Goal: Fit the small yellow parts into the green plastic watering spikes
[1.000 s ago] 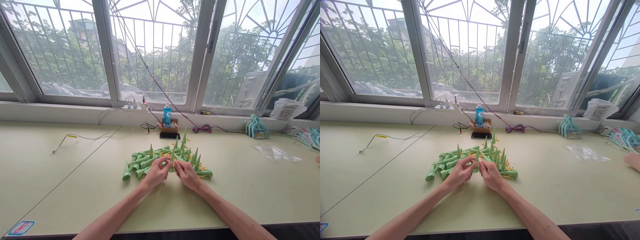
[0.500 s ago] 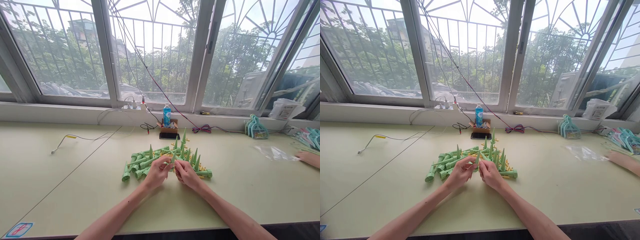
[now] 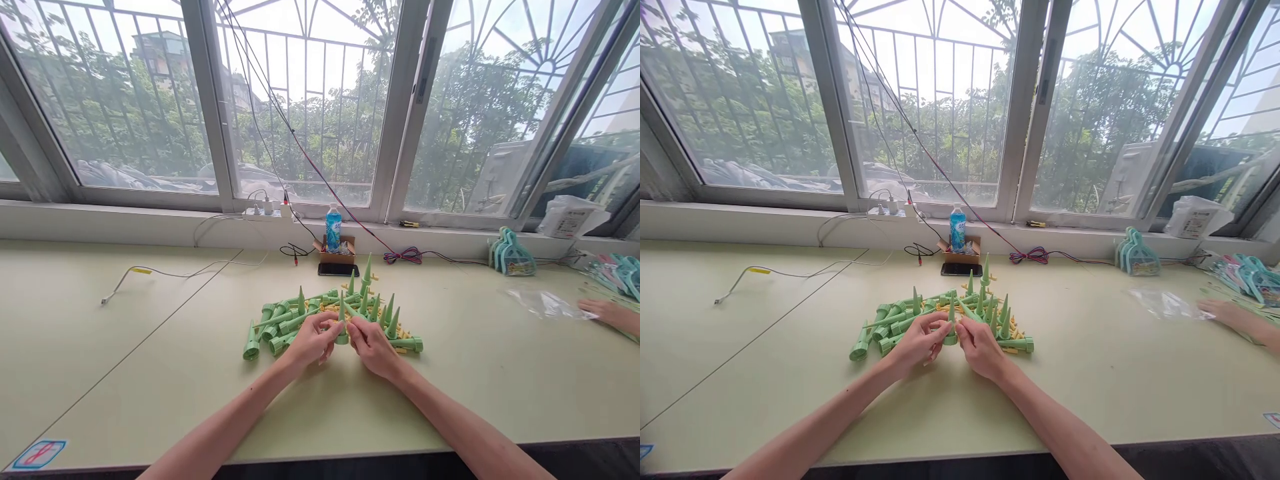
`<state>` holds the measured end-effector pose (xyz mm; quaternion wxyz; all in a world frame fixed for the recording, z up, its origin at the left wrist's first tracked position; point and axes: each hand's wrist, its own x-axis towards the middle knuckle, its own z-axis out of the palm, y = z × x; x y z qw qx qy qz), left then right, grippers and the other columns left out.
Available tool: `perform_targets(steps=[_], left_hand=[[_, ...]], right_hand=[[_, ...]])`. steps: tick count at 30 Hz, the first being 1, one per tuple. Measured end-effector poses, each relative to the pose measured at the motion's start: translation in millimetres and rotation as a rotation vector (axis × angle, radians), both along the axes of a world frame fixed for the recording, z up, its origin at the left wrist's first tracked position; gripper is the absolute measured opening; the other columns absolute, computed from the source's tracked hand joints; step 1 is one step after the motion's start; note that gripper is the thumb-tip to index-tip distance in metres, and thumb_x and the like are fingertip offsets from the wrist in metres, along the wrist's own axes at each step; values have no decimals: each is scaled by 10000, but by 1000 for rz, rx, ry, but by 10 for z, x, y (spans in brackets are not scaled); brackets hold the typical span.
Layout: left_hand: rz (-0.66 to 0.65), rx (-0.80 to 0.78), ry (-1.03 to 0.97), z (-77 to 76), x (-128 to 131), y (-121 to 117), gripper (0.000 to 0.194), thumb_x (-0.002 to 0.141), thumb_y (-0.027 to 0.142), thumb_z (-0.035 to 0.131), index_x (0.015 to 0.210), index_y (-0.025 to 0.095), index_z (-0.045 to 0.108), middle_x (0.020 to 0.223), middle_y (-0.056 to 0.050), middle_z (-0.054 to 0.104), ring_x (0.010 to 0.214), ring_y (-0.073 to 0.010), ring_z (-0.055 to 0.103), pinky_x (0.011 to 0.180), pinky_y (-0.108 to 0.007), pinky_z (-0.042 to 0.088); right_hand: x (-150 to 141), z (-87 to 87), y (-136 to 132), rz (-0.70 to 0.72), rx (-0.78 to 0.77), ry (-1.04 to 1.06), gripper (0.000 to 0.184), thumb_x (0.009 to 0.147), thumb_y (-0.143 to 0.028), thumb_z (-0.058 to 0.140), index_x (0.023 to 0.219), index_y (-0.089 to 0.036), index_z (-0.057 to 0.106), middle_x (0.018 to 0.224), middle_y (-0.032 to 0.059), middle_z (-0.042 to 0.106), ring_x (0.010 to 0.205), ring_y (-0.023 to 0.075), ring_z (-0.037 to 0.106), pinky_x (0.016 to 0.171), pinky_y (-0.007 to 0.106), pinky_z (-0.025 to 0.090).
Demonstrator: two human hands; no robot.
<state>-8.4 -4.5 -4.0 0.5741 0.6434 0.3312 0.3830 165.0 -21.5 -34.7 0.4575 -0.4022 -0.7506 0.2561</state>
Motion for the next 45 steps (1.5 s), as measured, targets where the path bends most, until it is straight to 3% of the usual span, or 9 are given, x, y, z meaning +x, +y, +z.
perform_targets(steps=[4,10,19,24,29,33,38,43,45], left_hand=[[-22,-32,-35,-12,-3,13,434,784,558,676,912,144,653,569,64,437,354,-40,367,299,-175,306],[-20,22,-20,-33,17,18,424,850,553,601,904,137,657,638,19,522,361,-37,397,326,-184,318],[21,32,-27,-11,61,1,384,848,536,613,905,156,610,543,35,533,356,-62,412,358,-193,336],[58,56,-46,42,91,-25,421,851,553,593,958,146,607,653,0,619,324,-49,420,332,-193,312],[102,98,-58,59,110,-42,373,866,500,592,986,149,623,688,-4,642,316,-46,428,322,-192,329],[129,120,-62,56,115,-40,372,861,493,595,983,144,641,695,-9,645,321,-49,432,317,-199,345],[142,137,-22,58,105,-35,384,869,489,589,977,131,678,446,53,488,334,-82,430,349,-200,365],[76,156,2,23,103,-17,388,894,500,546,856,132,661,621,1,570,379,-72,484,349,-189,361],[42,153,7,0,105,-8,402,905,507,526,783,135,615,606,4,547,387,-75,493,353,-187,366]], right_hand=[[-3,-3,1,2,8,-1,375,1004,-426,363,691,-222,327,563,-33,392,501,117,319,497,263,276],[-17,-24,23,-34,-15,49,398,1011,-459,340,691,-221,348,549,-37,381,493,118,331,488,269,273],[-49,-30,37,-52,-58,164,448,1013,-505,321,677,-212,370,547,-48,364,471,95,319,455,247,288],[-60,27,2,-22,-82,220,456,1011,-524,302,680,-216,363,539,-53,345,459,91,299,428,239,272],[-43,39,-8,-37,-55,164,430,1011,-501,317,693,-217,367,556,-42,387,478,96,335,441,239,300],[-30,25,3,-65,-11,99,389,1004,-466,358,702,-223,327,549,-60,335,485,96,299,458,241,275],[-23,43,-5,-91,54,27,379,991,-420,404,693,-223,278,566,-72,268,503,91,225,470,248,209],[-30,57,-21,-103,97,-11,373,973,-385,445,680,-220,283,556,-75,264,508,90,226,476,246,213],[-33,51,-24,-107,118,-22,376,963,-377,465,671,-218,288,554,-73,282,507,89,232,474,243,219]])
